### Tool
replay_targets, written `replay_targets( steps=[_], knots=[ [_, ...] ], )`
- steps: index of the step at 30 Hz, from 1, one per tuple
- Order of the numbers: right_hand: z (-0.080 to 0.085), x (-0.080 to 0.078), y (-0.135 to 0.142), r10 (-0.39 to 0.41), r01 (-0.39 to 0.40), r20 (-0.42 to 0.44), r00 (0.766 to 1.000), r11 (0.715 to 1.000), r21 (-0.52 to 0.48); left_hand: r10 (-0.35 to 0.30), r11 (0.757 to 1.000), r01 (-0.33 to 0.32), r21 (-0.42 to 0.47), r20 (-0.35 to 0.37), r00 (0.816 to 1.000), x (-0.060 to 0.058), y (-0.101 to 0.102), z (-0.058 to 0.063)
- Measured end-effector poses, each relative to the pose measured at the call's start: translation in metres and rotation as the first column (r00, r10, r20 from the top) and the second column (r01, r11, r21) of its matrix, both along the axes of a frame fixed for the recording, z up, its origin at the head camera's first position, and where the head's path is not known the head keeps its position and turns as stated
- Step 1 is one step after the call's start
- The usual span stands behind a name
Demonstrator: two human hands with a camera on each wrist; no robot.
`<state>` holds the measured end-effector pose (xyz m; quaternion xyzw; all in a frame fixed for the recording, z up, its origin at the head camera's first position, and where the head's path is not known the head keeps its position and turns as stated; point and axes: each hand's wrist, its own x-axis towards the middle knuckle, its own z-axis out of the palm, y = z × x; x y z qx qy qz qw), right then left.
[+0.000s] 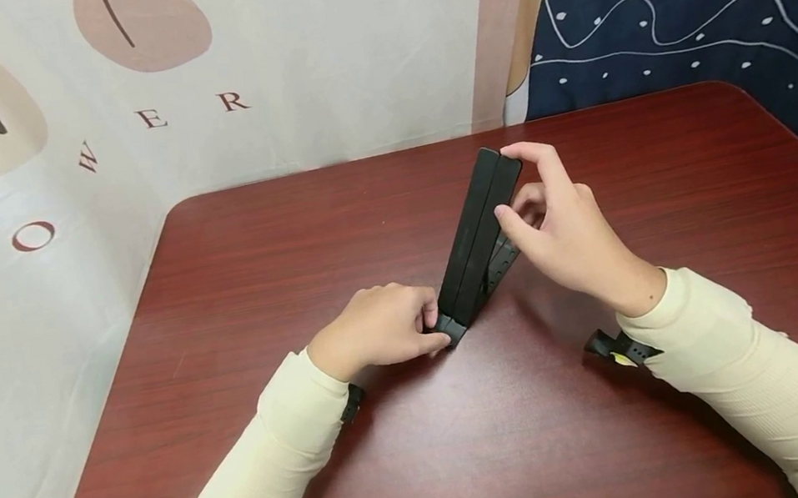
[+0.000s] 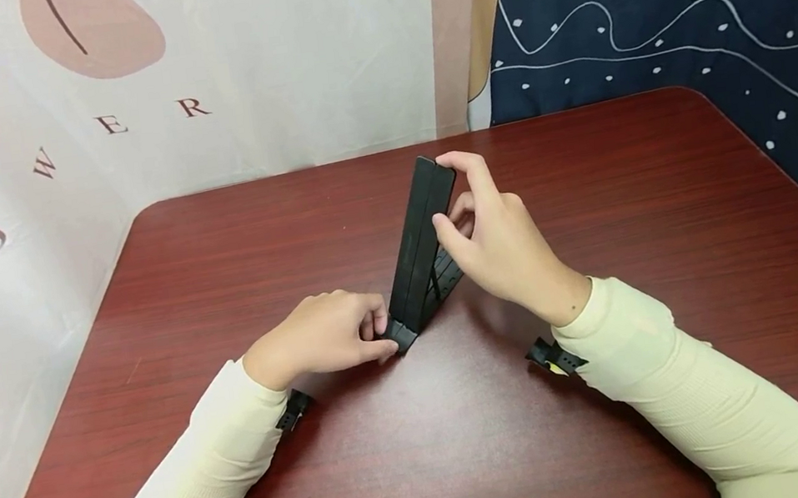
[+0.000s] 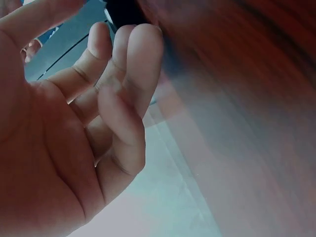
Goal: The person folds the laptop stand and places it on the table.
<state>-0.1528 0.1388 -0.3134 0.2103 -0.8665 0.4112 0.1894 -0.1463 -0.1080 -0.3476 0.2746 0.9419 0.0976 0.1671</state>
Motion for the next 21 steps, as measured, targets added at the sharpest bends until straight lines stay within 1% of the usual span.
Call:
replay_targets(
  steps=[2,5,8,10,12,15,18,21],
  knots=[
    [0.002,0.000,0.002,-0.010,0.010,0.006,1.000,1.000,-0.022,0.003,1.000,-0.004,-0.016,-0.013,1.000,0.001,0.002,-0.001],
    [0.008,0.001,0.008,-0.037,0.039,0.029,0.999,0.995,-0.089,0.000,1.000,0.000,-0.024,-0.032,1.000,0.001,0.006,-0.002],
    [0.014,0.000,0.018,-0.081,0.088,0.050,0.995,0.984,-0.152,-0.011,1.000,0.010,-0.024,-0.050,0.999,0.000,0.009,-0.002],
    [0.015,-0.002,0.026,-0.118,0.126,0.063,0.991,0.980,-0.155,-0.015,1.000,0.014,-0.024,-0.054,0.998,0.000,0.011,-0.002],
    [0.013,-0.005,0.035,-0.152,0.161,0.079,0.985,0.980,-0.114,-0.012,0.999,0.011,-0.030,-0.057,0.998,0.000,0.012,-0.002],
    [0.006,-0.012,0.047,-0.187,0.187,0.106,0.977,0.982,0.006,-0.001,0.999,-0.001,-0.038,-0.048,0.999,0.002,0.011,0.000],
    [-0.004,-0.020,0.056,-0.186,0.168,0.143,0.972,0.978,0.125,0.015,0.999,-0.017,-0.048,-0.037,0.999,0.004,0.009,0.001],
    [-0.013,-0.029,0.063,-0.171,0.136,0.178,0.969,0.971,0.196,0.026,0.998,-0.028,-0.057,-0.039,0.999,0.006,0.007,0.001]
  ],
)
